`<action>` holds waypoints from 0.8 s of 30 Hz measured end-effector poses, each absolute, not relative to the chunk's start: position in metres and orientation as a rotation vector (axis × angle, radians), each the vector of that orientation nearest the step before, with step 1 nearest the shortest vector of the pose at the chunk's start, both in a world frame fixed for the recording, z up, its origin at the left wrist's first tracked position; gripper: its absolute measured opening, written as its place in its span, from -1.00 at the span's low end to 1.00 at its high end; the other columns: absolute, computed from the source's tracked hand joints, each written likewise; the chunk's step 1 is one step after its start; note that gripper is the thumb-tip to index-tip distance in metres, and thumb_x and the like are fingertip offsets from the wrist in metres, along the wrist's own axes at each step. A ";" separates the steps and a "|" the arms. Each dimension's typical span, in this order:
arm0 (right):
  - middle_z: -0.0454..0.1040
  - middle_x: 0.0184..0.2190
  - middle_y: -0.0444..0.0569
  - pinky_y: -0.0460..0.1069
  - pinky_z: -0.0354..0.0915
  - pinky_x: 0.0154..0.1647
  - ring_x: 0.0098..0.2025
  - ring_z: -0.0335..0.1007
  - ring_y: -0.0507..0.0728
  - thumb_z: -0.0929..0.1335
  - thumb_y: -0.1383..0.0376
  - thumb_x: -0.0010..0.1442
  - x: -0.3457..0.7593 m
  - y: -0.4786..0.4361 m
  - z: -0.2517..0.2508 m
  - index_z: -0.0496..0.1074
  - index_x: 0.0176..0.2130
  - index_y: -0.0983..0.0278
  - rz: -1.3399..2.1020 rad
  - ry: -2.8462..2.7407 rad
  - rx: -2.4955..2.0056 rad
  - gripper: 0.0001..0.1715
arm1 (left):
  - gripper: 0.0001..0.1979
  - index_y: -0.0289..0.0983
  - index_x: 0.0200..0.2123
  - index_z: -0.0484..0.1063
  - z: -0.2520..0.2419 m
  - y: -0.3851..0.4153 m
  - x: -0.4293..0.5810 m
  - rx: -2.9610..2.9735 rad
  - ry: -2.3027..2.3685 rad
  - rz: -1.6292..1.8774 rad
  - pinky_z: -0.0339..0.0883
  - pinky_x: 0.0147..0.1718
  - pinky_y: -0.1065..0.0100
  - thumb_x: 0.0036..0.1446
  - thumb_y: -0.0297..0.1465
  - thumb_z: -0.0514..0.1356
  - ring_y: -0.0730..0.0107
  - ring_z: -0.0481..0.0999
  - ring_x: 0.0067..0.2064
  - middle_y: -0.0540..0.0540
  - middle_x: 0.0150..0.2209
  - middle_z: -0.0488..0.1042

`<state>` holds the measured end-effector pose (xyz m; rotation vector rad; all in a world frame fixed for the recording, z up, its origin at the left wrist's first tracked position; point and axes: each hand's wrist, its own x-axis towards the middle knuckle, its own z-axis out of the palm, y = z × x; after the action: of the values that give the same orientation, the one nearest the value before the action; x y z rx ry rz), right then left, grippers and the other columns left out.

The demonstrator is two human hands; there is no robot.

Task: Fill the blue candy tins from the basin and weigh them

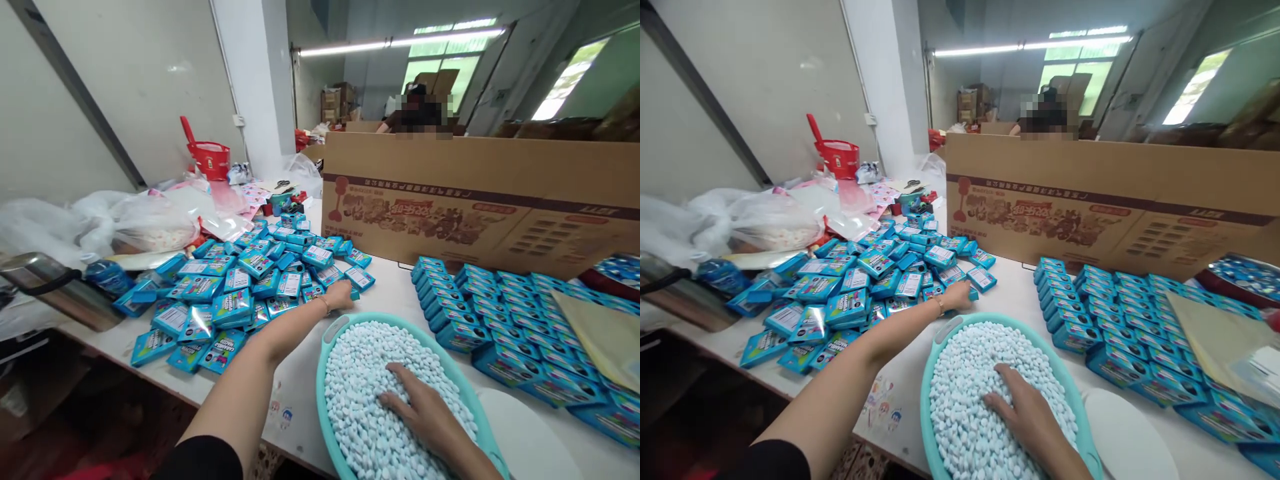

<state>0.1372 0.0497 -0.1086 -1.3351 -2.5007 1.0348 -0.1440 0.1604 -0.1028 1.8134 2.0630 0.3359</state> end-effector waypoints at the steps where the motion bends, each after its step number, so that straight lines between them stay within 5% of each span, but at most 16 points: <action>1: 0.45 0.20 0.13 0.21 0.30 0.23 0.21 0.40 0.37 0.25 -0.09 0.18 0.138 0.051 -0.109 0.43 0.15 0.24 1.038 -2.491 -1.337 -0.29 | -0.67 -0.31 0.02 0.42 -0.101 0.153 -0.150 1.784 2.031 0.430 0.46 -0.02 0.04 0.26 -0.25 0.25 0.18 0.50 0.00 -0.18 0.02 0.46; 4: 0.47 0.17 0.14 0.24 0.29 0.24 0.20 0.41 0.39 0.24 -0.08 0.19 0.140 0.053 -0.108 0.49 0.11 0.25 1.003 -2.463 -1.331 -0.31 | -0.67 -0.31 0.03 0.39 -0.097 0.120 -0.168 1.680 1.944 0.776 0.46 -0.02 0.14 0.21 -0.37 0.27 0.23 0.52 -0.04 -0.14 -0.03 0.50; 7: 0.51 0.12 0.12 0.26 0.32 0.21 0.17 0.44 0.40 0.23 -0.09 0.19 0.144 0.055 -0.107 0.55 0.05 0.23 0.972 -2.444 -1.328 -0.35 | -0.45 -0.29 0.15 0.26 -0.101 0.075 -0.185 1.523 1.862 1.093 0.43 0.01 0.25 0.08 -0.48 0.29 0.24 0.52 0.01 -0.14 0.03 0.51; 11: 0.57 0.05 0.09 0.27 0.34 0.19 0.12 0.48 0.41 0.24 -0.14 0.16 0.150 0.059 -0.106 0.60 -0.06 0.18 0.938 -2.398 -1.377 -0.37 | -0.37 -0.28 0.16 0.22 -0.125 0.015 -0.197 1.306 1.766 1.308 0.47 -0.04 0.22 0.01 -0.39 0.31 0.16 0.56 -0.03 -0.18 0.00 0.53; 19: 0.61 -0.02 0.04 0.25 0.43 0.07 0.05 0.52 0.43 0.27 -0.21 0.08 0.155 0.071 -0.106 0.61 -0.17 0.10 0.878 -2.366 -1.435 -0.39 | -0.42 -0.30 0.12 0.24 -0.174 -0.051 -0.180 1.195 1.734 1.311 0.41 0.09 0.06 0.01 -0.35 0.26 0.06 0.51 0.06 -0.27 0.05 0.47; 24: 0.60 0.00 0.04 0.18 0.48 -0.05 0.06 0.52 0.42 0.27 -0.20 0.11 0.156 0.069 -0.102 0.61 -0.15 0.12 0.931 -2.327 -1.444 -0.39 | -0.15 -0.23 0.36 0.03 -0.134 -0.059 -0.219 1.604 1.758 1.069 0.01 0.37 -0.07 -0.02 -0.48 0.22 -0.03 0.08 0.39 -0.28 0.37 0.11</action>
<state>0.1559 0.0694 -0.1023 -1.4441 -2.3267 0.9310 -0.2193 -0.0592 -0.1339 1.6044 1.7578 1.0692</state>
